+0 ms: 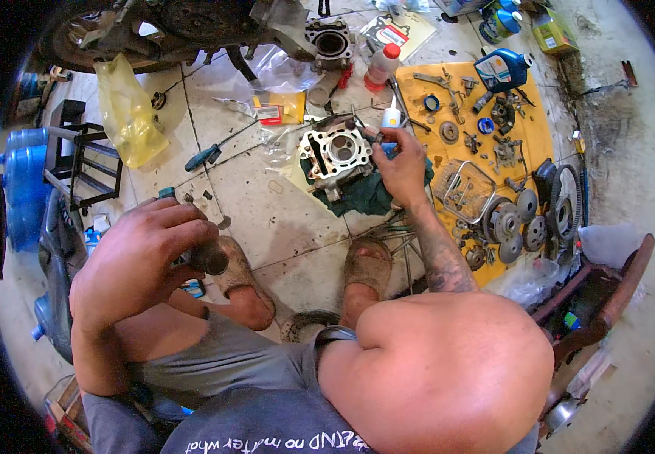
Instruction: Inspecting and assembling motorcycle engine components, specifically focusing on the cylinder head and camshaft.
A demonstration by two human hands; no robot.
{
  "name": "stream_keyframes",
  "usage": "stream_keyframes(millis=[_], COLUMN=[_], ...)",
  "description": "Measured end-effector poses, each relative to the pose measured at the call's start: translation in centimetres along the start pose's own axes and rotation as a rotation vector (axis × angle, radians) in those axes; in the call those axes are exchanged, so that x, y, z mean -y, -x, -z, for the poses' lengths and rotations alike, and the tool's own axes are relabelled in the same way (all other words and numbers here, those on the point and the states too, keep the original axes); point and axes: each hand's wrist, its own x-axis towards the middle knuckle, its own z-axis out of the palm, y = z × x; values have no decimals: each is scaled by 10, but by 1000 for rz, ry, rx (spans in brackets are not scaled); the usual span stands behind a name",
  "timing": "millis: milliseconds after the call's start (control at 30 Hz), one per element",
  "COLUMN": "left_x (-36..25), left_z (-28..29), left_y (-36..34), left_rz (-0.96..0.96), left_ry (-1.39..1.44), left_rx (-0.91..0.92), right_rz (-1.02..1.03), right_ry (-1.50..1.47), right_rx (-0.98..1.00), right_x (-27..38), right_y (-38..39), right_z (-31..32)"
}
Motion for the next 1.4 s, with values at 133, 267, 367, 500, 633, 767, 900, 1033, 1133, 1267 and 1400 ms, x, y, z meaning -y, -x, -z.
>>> stream_keyframes(millis=[133, 267, 367, 500, 633, 767, 900, 1033, 1133, 1267, 1400], left_x=[1, -1, -1, -1, 0, 1, -3, 1, -2, -1, 2], left_z=[-1, -2, -1, -2, -3, -6, -4, -5, -2, -3, -5], left_y=[-2, -2, -2, -3, -6, -5, -5, -6, -6, -6, -2], left_rz=[-8, -4, -12, 11, -4, 18, 1, -15, -9, -15, 12], left_ry=[7, -14, 0, -1, 10, 2, -7, 11, -28, 0, -5], left_rx=[21, 11, 1, 10, 11, 5, 9, 10, 30, 5, 9], right_rz=[116, 28, 98, 100, 140, 74, 139, 119, 153, 188, 127], right_ry=[77, -9, 82, 54, 39, 27, 68, 61, 57, 161, 54], right_rx=[44, -28, -1, -10, 16, 45, 63, 146, 58, 173, 136], right_x=[-9, -11, -12, -19, -24, -28, -20, -18, -19, -24, -34], right_y=[2, -3, -3, -4, -7, -5, -17, -16, -26, -21, 2], right_z=[0, 0, 14, 13, 11, 17, 7, 14, 18, 25, 28])
